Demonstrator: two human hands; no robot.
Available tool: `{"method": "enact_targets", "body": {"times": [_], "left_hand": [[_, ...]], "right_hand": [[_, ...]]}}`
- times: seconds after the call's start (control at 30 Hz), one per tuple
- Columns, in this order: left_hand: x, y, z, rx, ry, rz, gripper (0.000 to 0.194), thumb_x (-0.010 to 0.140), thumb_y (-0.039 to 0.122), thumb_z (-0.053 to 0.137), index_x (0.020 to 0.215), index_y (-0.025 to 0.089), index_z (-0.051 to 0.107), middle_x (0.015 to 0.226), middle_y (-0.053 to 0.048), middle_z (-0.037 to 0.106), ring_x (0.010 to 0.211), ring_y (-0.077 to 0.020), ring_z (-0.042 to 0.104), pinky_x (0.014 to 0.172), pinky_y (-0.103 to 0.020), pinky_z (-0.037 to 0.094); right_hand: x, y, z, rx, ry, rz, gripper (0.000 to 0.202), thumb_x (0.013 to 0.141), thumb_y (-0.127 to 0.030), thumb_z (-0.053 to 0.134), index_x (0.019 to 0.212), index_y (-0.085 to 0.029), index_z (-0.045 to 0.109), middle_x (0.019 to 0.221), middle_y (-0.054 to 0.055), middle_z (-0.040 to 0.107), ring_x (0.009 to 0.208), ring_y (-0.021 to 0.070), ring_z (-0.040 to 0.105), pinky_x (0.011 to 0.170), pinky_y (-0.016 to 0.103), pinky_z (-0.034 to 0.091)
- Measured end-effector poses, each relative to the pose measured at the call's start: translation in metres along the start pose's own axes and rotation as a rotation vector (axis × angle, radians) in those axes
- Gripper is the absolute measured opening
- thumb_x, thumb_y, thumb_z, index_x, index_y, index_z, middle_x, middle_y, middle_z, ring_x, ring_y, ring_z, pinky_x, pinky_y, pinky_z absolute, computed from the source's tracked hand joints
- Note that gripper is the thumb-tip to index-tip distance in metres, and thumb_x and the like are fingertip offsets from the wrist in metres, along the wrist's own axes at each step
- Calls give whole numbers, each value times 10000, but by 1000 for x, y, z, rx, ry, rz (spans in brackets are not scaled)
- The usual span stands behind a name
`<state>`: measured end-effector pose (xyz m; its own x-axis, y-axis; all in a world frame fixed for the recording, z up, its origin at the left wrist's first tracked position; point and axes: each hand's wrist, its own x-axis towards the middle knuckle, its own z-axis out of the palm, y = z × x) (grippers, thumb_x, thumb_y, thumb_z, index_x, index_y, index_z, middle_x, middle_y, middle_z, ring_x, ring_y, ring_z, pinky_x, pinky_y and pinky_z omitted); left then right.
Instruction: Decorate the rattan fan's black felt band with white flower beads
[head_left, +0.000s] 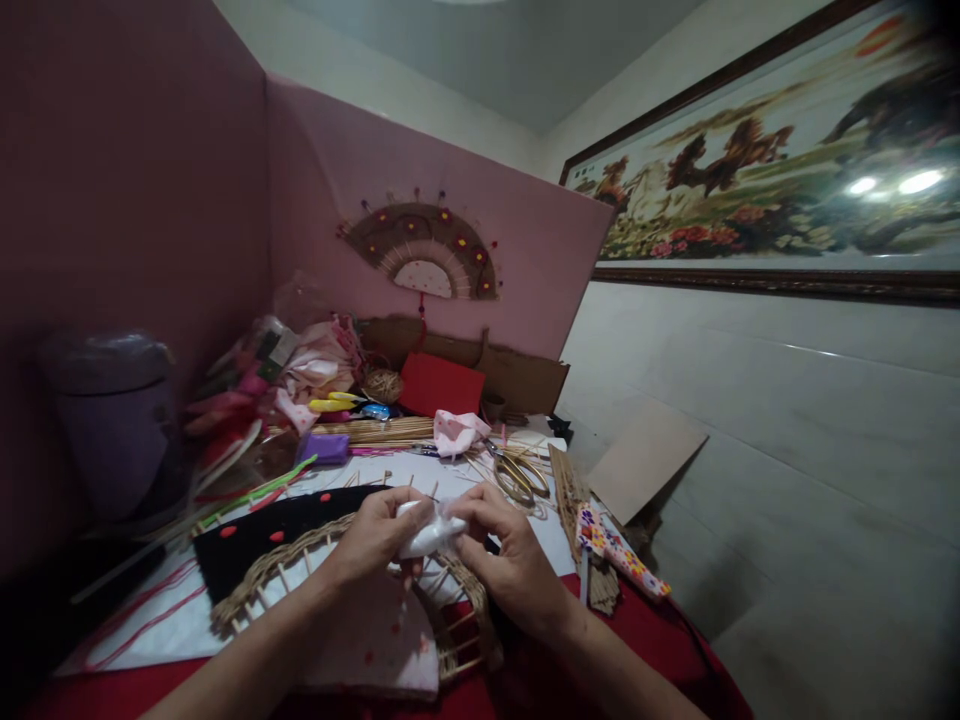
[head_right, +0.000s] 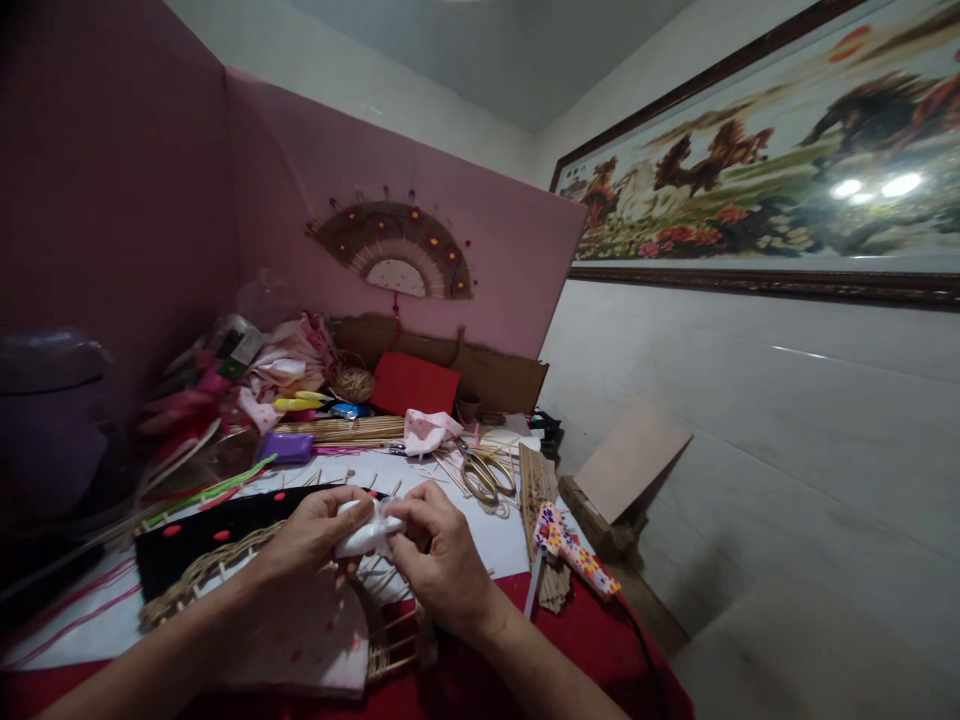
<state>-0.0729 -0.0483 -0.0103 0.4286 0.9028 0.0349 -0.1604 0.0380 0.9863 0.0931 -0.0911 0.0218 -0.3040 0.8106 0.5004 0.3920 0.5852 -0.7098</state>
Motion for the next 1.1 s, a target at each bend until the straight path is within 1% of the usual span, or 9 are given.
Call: {"method": "enact_targets", "body": {"times": [0.17,0.23,0.37,0.5,0.6,0.73,0.9,0.97,1.1], "left_hand": [[2,0,-1,-5,-7,-13,408,652,538,638,709,153,514,442,18,563,328,-111,495,307,-196,377],[1,3,0,1,-1,-16,403,655,536,635,708,154,515,438,20,560,326,-112,494,303,-192,367],[-2,5,2,53,12,-13,402,663,530,628,729,147,526,510,-2,603,338,-109,506,298,-184,356],[-4,5,5,83,47,9,386,660,508,635,686,140,524,491,2,589,327,-95,493,307,-175,343],[-4,5,9,42,50,-5,384,655,506,640,684,142,521,474,14,577,317,-92,483,303,-177,342],[-4,4,12,17,70,2,393,651,516,641,690,145,518,464,21,573,311,-95,482,294,-177,346],[-3,3,11,41,132,7,389,656,528,629,716,159,522,467,27,575,318,-125,513,266,-186,347],[-4,4,10,58,147,28,384,657,528,627,691,159,525,443,31,563,302,-119,503,262,-179,331],[-5,10,9,63,181,58,380,622,507,667,637,153,529,412,38,552,278,-97,475,263,-165,312]], "right_hand": [[2,1,-5,-106,-62,-55,224,725,-22,549,822,-197,649,790,2,490,707,113,477,624,228,377],[2,0,-6,-135,-72,-77,203,740,-33,542,803,-198,642,788,2,496,704,114,484,626,231,378],[0,0,-5,-187,-64,-78,112,764,-121,584,811,-205,640,761,-4,494,680,117,482,616,240,365],[-2,5,-2,-219,-78,-55,119,747,-86,584,740,-196,628,740,-9,494,665,114,480,614,241,355],[-3,7,1,-182,-45,-44,149,744,-66,575,771,-199,635,753,-5,496,688,119,483,618,239,354],[-4,6,10,-142,33,-4,139,756,-94,579,828,-200,633,756,-3,493,697,123,482,621,240,355],[2,4,23,-141,107,-7,87,750,-105,556,699,-175,561,736,3,484,691,127,462,612,244,344],[5,5,26,-72,96,-2,117,751,-132,559,647,-169,522,698,-6,466,655,118,443,587,236,338],[6,10,24,144,-17,47,162,738,-239,601,623,-165,514,662,-23,444,623,104,418,581,225,345]]}}
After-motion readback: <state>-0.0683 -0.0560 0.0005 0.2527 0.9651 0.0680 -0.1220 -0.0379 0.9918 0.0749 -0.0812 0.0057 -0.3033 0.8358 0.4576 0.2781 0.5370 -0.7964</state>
